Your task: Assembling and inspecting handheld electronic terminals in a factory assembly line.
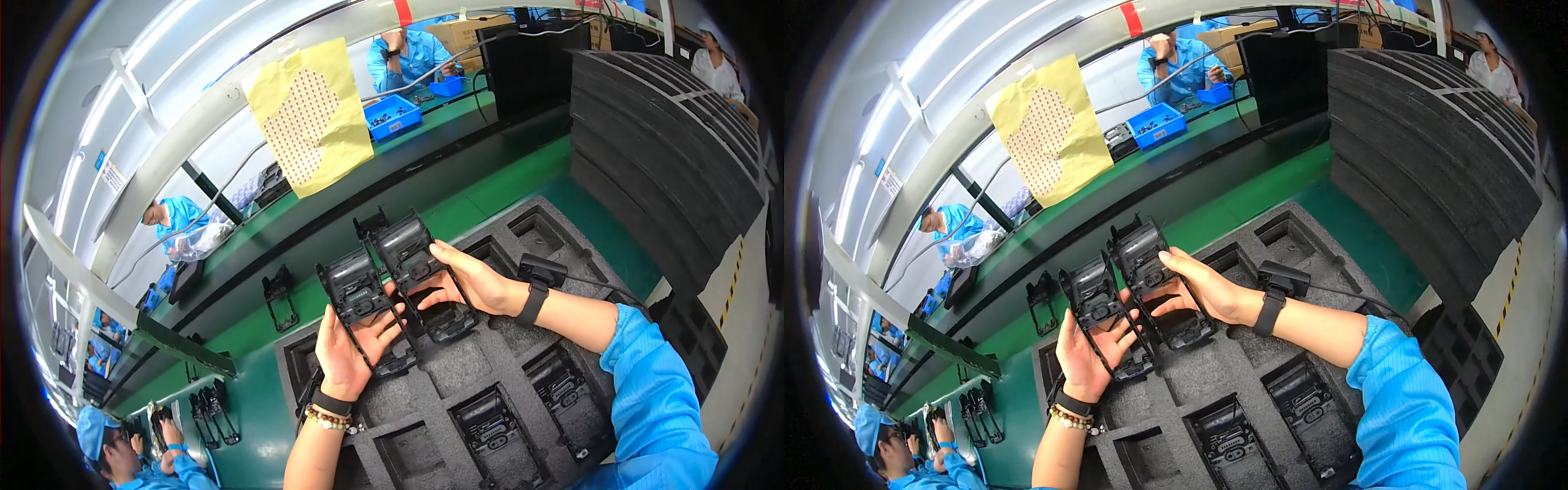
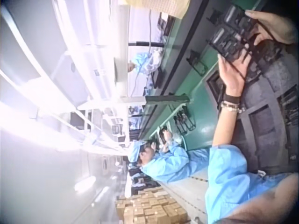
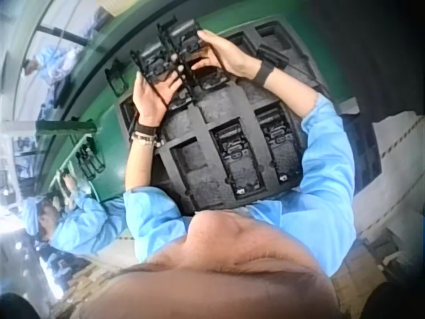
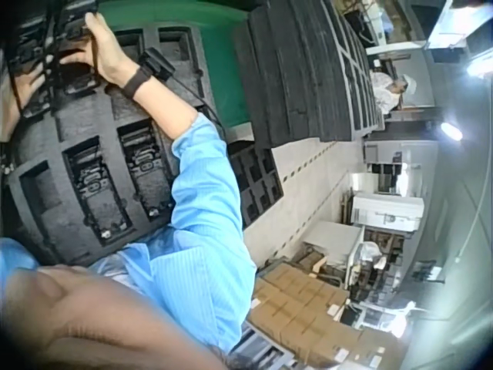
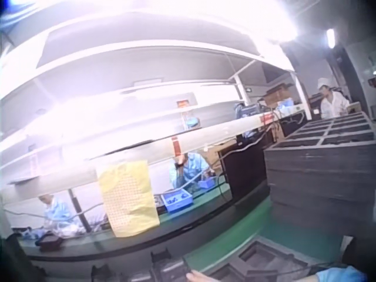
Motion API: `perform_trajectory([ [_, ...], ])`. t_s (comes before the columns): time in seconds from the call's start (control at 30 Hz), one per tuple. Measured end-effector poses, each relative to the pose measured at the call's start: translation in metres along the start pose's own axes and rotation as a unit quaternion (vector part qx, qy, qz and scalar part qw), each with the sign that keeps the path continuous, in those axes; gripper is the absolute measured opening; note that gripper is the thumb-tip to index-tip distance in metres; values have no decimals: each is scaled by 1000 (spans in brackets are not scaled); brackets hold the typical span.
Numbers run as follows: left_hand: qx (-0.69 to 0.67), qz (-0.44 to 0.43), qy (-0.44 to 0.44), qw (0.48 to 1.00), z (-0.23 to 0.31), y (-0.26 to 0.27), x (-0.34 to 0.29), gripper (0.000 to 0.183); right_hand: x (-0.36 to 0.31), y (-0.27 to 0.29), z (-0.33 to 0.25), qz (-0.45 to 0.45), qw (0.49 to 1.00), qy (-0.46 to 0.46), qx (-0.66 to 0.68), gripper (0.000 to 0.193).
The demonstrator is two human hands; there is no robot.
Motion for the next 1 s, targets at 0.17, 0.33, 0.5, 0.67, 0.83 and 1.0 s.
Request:
perform_trajectory([
  [0.17, -1, -16, 3, 1000, -1, -2, 1, 65, 1, 5, 2, -8, 1000, -2, 24, 43],
  [0.33, -2, -19, -1, 1000, -1, -2, 1, 65, 0, 2, 1, -8, 1000, 3, 22, 42],
  [0.5, -3, -17, 1, 1000, -1, -1, 1, 65, 0, 3, 1, -13, 1000, 1, 6, 43],
  [0.67, -22, -40, 0, 999, 0, 0, 1, 64, 1, 3, 1, -18, 1000, 0, -4, 45],
  [0.83, -22, -43, 0, 999, 0, -2, 1, 64, 0, 5, 2, -11, 1000, -4, -8, 46],
  [1.0, -20, -42, 0, 999, 0, -2, 1, 64, 0, 5, 1, -17, 1000, -1, -8, 47],
])
Point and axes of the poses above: each hand's wrist, its own x-axis towards the middle knuckle, its own y-axis out of the back of the hand, z = x × y, the point moved 7 cm from there along x, towards the middle knuckle, and after that the axes turned 7 degrees about x, right-handed, at the moved point
